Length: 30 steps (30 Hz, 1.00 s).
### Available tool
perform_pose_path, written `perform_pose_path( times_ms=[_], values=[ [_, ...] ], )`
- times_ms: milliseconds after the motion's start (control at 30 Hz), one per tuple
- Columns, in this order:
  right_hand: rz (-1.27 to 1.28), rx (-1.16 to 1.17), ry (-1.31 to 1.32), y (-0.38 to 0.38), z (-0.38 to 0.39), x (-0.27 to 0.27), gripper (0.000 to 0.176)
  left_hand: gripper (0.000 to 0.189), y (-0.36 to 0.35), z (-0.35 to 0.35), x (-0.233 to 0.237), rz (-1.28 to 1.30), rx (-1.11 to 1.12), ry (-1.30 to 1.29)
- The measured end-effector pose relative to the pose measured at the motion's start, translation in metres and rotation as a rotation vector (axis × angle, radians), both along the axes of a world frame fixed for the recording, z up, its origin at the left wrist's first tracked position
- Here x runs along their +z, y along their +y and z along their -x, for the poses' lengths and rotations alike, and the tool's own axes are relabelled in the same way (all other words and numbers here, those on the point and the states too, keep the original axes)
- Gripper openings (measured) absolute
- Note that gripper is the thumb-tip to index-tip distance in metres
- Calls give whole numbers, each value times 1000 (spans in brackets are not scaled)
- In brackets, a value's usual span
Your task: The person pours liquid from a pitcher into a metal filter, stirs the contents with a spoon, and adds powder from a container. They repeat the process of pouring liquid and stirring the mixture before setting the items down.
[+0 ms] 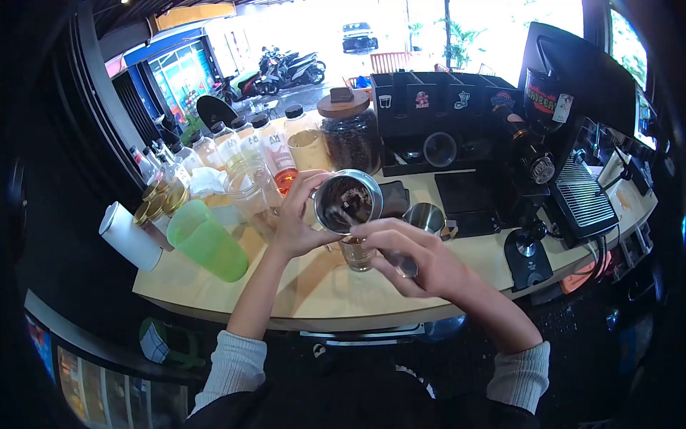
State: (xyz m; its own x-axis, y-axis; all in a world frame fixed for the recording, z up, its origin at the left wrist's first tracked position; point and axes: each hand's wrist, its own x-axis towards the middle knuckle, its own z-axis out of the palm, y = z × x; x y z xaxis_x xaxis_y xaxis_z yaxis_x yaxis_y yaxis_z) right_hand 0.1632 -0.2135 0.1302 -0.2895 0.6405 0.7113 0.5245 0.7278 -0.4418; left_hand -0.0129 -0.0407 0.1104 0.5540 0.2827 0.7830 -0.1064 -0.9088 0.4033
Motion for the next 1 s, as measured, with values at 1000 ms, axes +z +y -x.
perform_pose_path(
  times_ms=[1000],
  values=[
    [192, 47, 241, 14, -11, 28, 16, 77, -2, 0, 0, 10, -68, 7]
  ],
)
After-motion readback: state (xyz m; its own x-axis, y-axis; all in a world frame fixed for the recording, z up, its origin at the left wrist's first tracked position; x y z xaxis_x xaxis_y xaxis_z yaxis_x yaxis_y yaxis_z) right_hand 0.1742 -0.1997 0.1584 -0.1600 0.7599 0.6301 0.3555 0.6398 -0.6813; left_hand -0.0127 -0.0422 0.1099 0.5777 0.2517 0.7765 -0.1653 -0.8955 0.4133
